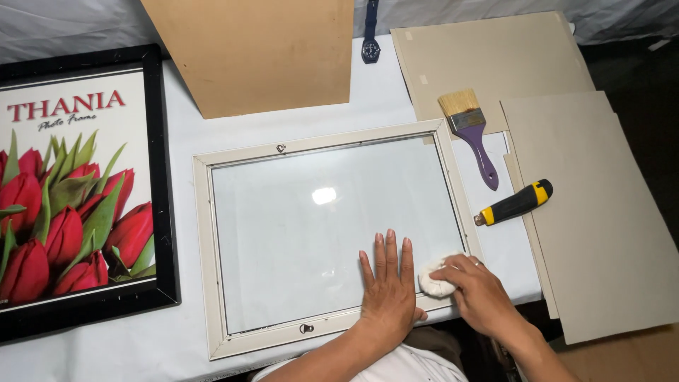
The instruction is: The person wipes the glass of an open picture frame with a white cloth, then brushes dust off the glass with a wide brush, then places a cardboard backing board onto the frame and aligns it over the glass.
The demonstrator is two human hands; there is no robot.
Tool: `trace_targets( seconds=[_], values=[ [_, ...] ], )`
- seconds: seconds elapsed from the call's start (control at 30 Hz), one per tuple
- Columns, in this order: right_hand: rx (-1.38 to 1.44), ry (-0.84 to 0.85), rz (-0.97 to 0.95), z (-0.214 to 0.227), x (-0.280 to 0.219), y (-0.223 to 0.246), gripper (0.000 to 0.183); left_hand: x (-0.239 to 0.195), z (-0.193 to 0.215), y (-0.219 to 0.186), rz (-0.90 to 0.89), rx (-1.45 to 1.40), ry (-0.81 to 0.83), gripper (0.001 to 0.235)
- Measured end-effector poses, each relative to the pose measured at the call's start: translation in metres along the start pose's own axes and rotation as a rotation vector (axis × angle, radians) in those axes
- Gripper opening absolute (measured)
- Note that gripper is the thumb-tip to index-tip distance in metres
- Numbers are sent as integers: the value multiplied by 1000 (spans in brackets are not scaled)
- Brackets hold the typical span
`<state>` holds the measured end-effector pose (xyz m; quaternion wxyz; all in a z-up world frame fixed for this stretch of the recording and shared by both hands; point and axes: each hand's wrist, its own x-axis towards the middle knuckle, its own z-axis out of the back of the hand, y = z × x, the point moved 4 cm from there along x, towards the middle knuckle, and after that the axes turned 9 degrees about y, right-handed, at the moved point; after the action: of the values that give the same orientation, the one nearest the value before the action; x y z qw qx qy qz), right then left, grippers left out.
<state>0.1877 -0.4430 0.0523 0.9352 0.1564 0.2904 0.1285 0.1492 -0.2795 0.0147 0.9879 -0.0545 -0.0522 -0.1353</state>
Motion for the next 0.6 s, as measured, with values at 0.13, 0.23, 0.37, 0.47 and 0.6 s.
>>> trace_targets(
  seconds=[0.13,0.23,0.37,0.47,0.6],
  values=[
    [568,90,-144,15,5,10,49,1,33,12,-89,26,7,176],
    [1028,-104,-36,16,15,50,42,0,64,39,-20,-864,320,117],
    [1513,212,423,-14,43,133,33,-15,95,89,112,-1550,6,76],
    [1841,507,474,-31,58,184,50,-36,99,125,218,-1773,-159,70],
    [1274,270,345,-38,85,216,34,-59,114,153,370,-1631,-303,60]
  ],
)
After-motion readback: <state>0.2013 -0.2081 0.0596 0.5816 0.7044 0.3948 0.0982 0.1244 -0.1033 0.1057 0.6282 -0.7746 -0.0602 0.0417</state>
